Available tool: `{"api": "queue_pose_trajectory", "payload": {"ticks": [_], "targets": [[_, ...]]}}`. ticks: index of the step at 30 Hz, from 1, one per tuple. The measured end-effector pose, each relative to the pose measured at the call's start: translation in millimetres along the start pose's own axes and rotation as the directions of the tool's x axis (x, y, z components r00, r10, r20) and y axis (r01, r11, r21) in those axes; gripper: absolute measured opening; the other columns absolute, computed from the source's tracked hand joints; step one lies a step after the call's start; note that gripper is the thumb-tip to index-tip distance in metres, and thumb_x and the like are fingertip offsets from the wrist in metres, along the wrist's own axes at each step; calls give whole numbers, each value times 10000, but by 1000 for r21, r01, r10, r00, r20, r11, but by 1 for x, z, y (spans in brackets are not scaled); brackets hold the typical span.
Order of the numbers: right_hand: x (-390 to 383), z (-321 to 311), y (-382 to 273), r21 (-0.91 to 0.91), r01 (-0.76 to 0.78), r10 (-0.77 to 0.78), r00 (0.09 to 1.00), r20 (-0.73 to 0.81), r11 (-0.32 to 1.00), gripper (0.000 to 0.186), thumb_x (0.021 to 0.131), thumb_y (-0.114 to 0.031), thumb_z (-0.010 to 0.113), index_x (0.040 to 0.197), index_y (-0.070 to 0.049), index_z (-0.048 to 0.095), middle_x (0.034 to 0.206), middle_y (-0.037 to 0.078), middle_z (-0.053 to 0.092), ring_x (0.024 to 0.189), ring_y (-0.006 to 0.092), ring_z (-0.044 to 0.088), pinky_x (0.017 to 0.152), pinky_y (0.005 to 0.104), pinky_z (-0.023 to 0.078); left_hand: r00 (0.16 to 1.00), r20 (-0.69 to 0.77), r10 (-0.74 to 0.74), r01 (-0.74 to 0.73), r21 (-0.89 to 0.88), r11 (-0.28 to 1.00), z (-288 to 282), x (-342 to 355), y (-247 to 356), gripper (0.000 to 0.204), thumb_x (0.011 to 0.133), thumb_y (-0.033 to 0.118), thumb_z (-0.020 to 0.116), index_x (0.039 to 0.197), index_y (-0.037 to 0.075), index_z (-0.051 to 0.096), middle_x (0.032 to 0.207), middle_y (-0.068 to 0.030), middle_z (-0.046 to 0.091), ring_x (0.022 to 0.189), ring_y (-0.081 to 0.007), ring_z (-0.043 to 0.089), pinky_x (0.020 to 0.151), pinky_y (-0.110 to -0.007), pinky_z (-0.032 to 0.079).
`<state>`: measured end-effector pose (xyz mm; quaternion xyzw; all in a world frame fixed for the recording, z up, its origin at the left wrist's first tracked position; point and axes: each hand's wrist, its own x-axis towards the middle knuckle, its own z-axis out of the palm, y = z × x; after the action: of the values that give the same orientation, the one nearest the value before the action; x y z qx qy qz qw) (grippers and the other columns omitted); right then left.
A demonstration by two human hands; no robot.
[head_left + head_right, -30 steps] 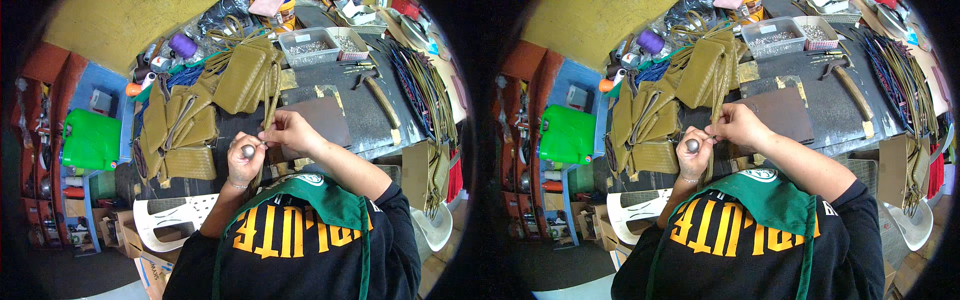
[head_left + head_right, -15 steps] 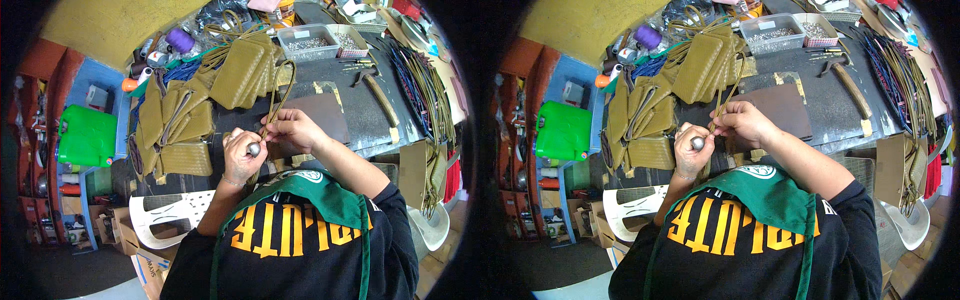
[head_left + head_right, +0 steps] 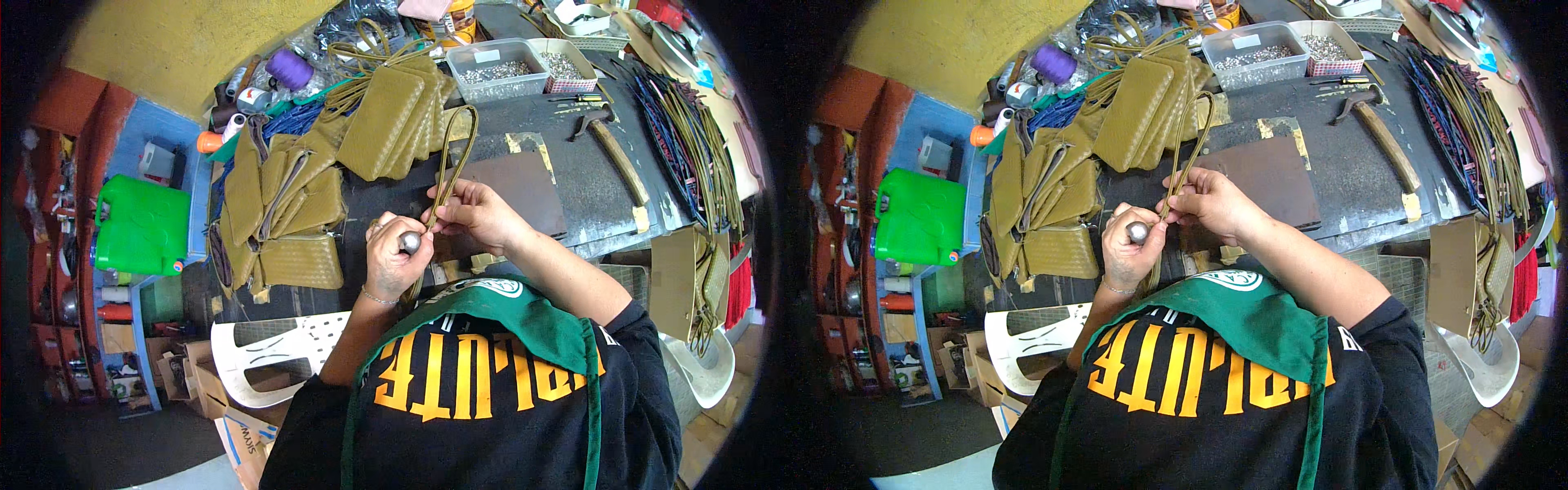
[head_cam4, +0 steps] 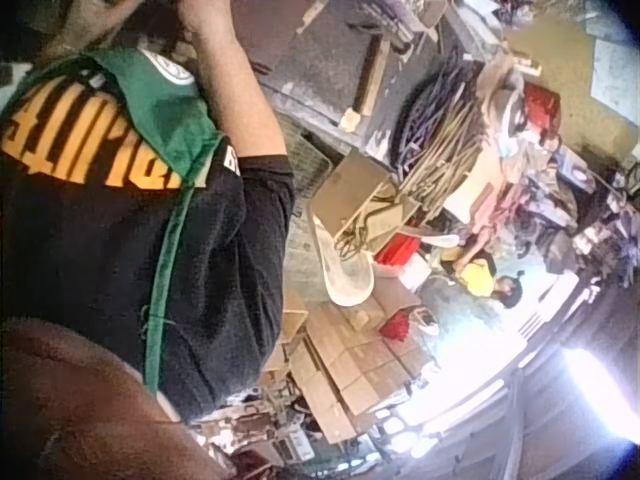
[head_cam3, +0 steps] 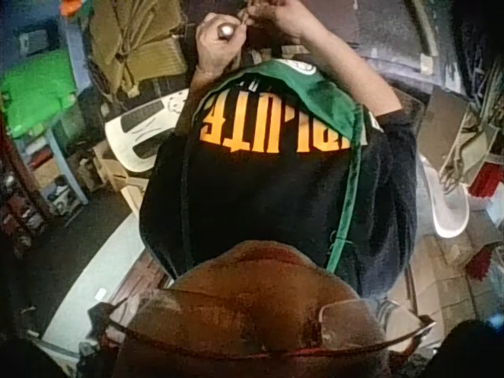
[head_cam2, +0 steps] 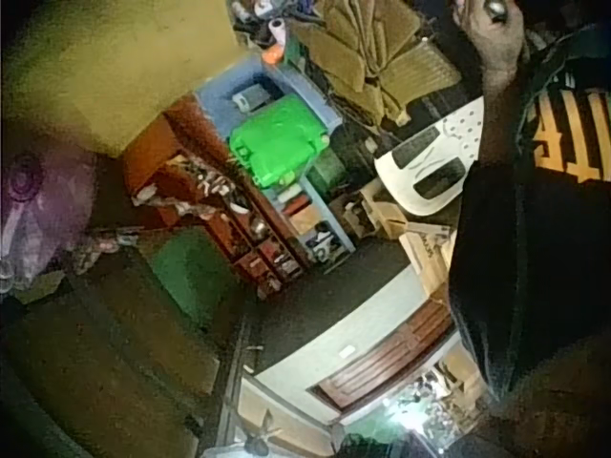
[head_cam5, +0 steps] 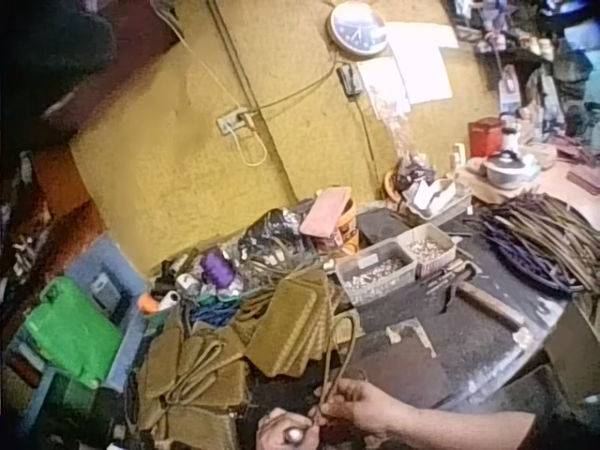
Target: The person attaches leather straps to leather bags using a hammer and a punch tool on a metal plate. They position a strap on each bag, punch a hole, and hammer a fastener, repeating this process for multiple bags taken from a pile on the workbench.
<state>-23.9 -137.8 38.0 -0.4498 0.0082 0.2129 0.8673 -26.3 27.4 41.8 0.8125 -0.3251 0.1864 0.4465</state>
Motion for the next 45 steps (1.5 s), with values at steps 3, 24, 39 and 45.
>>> {"api": "queue_pose_trajectory", "payload": {"ticks": [3, 24, 39, 45], "targets": [[-1, -2, 1, -30, 63, -63, 998, -2, 998, 296, 801, -19, 501, 1082, 22, 416, 842, 99, 592, 687, 115, 556, 649, 216, 464, 997, -24, -78, 77, -47, 996, 5, -2, -2, 125, 614, 10, 642, 654, 47, 529, 610, -56, 526, 525, -200, 487, 490, -285, 387], [-46, 15, -7, -631, 585, -560, 783, 273, 510, 316, 765, -100, 574, 1065, -27, 509, 1104, 139, 433, 1061, 267, 386, 893, 352, 325, 800, 190, -569, 327, -933, 148, 52, -9, 30, 228, 810, 212, 334, 855, 76, 512, 794, -7, 524, 721, -104, 497, 624, -243, 409], [-189, -68, -64, -820, 322, -742, 647, -174, 474, 162, 813, -172, 512, 899, -35, 520, 827, 133, 534, 805, 270, 540, 705, 354, 435, 662, 45, -748, 406, -860, 308, 69, 68, 1, 156, 813, 183, 482, 849, 32, 500, 768, -68, 534, 638, -107, 477, 557, -215, 378], [-381, -157, -106, -812, 269, -659, -480, -579, 518, 170, 862, -163, 449, 879, -22, 541, 795, 52, 537, 752, 134, 499, 701, 257, 399, 694, -202, -691, 444, -636, 632, 35, 73, -62, 117, 796, 136, 538, 860, 41, 514, 735, -29, 508, 655, -95, 443, 584, -220, 334]]}}
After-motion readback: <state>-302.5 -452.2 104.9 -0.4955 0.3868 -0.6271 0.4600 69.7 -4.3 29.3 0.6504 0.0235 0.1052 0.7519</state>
